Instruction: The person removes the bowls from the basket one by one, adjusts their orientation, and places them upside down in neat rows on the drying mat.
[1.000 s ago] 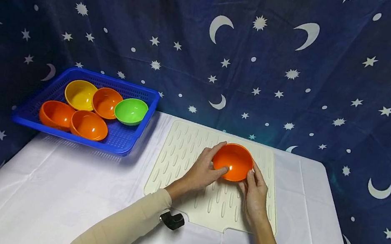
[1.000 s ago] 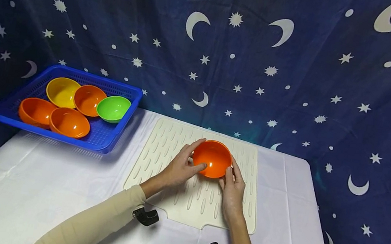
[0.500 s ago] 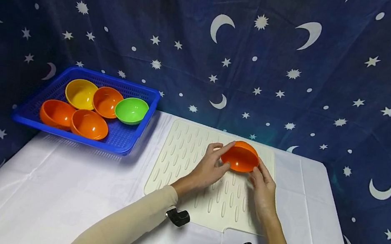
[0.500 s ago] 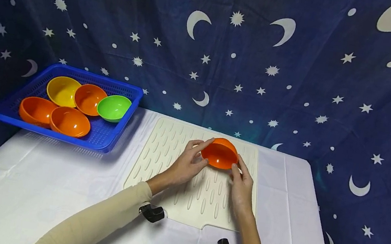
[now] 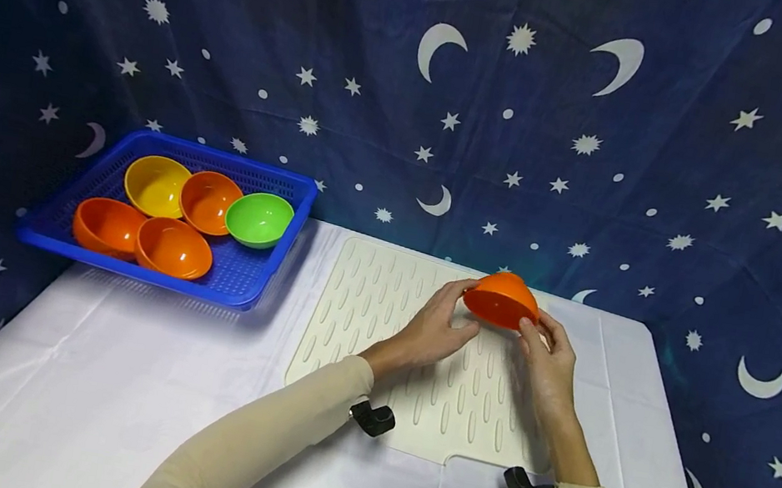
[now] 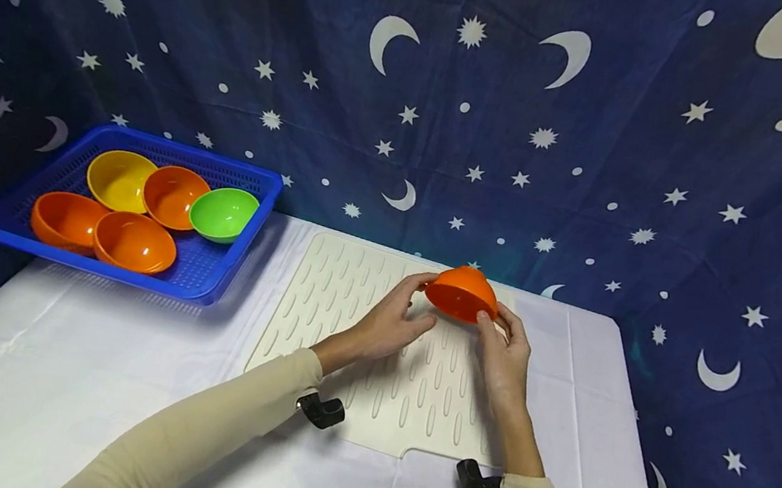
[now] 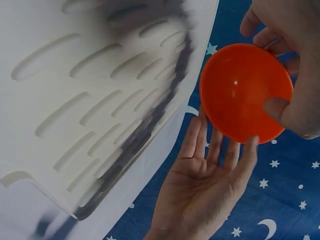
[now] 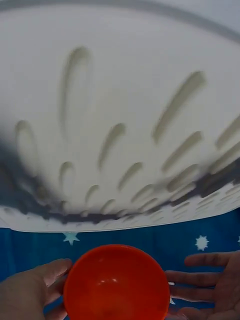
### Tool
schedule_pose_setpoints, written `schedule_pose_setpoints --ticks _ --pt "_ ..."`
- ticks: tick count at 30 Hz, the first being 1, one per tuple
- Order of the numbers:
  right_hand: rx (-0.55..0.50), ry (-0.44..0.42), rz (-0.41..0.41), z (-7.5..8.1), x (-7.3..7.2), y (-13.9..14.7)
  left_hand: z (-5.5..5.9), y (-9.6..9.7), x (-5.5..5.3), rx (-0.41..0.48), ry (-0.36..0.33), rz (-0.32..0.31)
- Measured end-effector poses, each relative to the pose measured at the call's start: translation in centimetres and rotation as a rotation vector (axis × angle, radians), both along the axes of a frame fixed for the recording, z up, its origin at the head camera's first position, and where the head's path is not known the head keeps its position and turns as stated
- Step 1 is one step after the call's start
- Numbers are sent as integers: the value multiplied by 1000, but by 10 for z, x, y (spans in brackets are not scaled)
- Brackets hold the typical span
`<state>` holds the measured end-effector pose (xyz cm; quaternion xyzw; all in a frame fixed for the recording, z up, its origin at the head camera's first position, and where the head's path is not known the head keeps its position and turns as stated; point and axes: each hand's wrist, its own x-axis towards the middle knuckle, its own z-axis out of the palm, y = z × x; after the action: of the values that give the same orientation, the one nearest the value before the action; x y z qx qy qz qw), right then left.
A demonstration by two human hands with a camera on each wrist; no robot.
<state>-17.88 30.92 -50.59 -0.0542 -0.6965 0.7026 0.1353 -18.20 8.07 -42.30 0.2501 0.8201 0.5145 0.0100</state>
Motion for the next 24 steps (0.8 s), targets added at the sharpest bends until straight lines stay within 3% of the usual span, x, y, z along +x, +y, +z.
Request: schedule_pose_setpoints --ticks 3,5,9,11,13,18,21,24 --pt "0 -26 39 12 1 2 1 5 -3 8 -28 11" --pt "43 -60 50 31 6 -4 1 8 -6 13 -39 10" --pt "97 -118 34 72 19 -22 0 12 -11 12 -56 4" --pt "113 -127 -3 78 18 -25 -1 14 -14 8 -58 -11" --pt "70 -106 -22 70 12 -19 -3 15 -17 5 -51 -34" --pt "-50 -47 -42 22 -16 9 -6 18 -23 36 -50 -71" --pt "-139 -18 -29 2 -27 20 -8 20 -24 88 -107 -93" --pt "-196 -13 -12 -4 -31 24 -11 21 -24 128 -221 -117"
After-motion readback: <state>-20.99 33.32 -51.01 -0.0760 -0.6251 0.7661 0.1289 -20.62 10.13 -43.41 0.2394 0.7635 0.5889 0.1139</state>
